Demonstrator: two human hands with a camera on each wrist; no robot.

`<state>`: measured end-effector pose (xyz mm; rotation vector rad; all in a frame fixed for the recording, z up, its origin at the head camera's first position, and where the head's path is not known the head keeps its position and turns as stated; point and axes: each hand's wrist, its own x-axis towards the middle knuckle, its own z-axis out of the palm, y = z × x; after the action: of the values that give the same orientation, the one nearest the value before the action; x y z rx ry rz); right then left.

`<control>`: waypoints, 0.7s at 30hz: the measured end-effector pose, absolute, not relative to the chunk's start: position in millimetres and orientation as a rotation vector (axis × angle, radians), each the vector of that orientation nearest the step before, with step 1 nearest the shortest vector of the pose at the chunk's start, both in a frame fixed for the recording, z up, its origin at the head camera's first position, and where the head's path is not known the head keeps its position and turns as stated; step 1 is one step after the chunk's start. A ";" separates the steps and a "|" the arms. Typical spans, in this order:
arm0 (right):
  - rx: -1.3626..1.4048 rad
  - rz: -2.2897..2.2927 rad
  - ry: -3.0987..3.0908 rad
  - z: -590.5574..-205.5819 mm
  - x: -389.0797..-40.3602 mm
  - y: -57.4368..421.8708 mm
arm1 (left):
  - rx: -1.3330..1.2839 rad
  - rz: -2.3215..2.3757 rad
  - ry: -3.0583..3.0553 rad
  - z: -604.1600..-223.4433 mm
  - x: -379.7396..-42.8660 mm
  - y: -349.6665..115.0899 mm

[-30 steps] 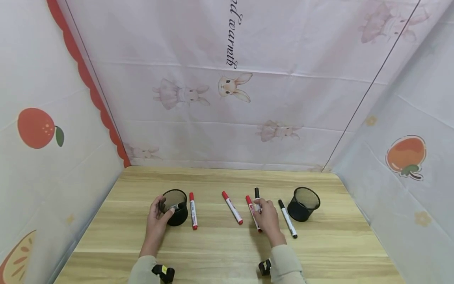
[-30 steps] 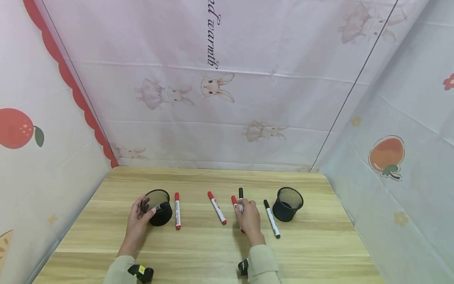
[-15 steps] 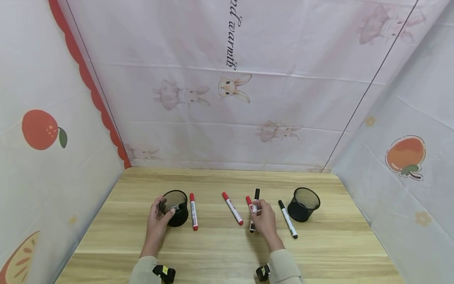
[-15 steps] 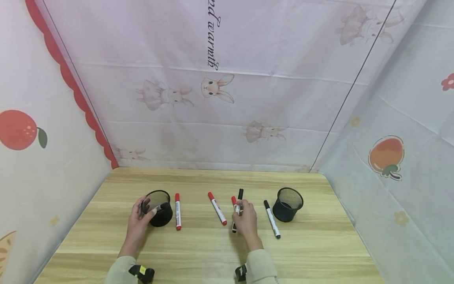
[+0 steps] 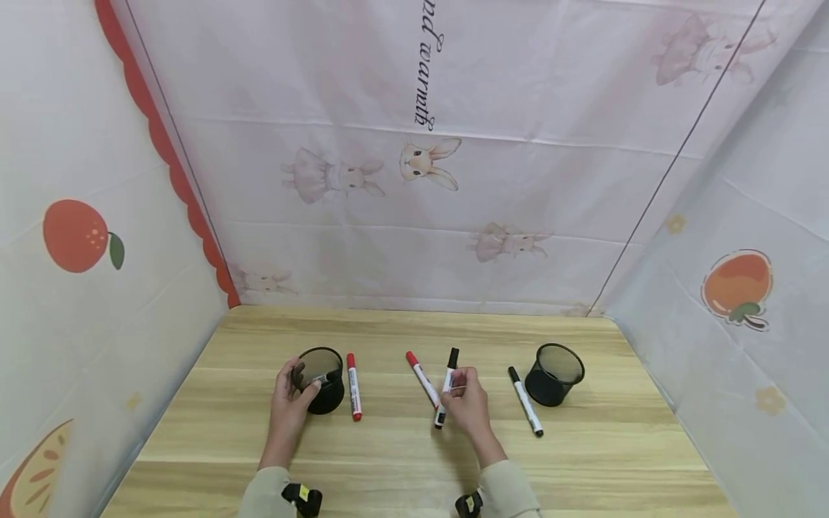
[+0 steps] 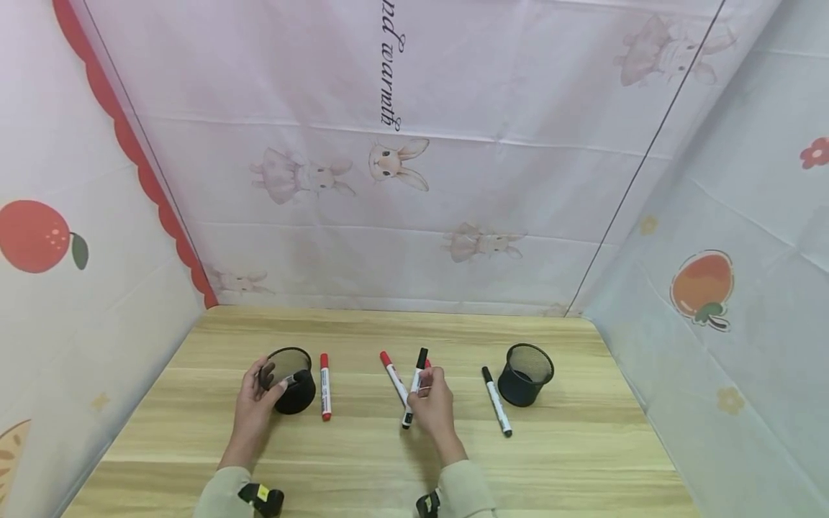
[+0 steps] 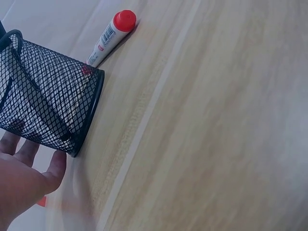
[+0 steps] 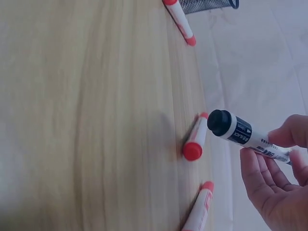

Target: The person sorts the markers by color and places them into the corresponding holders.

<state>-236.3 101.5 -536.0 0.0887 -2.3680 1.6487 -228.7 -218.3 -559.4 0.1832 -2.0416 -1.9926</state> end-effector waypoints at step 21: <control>0.290 1.815 -2.168 -531.5 -235.5 77.9 | 0.182 -2.013 -2.003 -563.7 -231.6 -216.9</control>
<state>-235.5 77.9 -531.5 0.2904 -2.1682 1.8148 -231.6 -216.9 -563.7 0.1820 -2.0027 -2.0131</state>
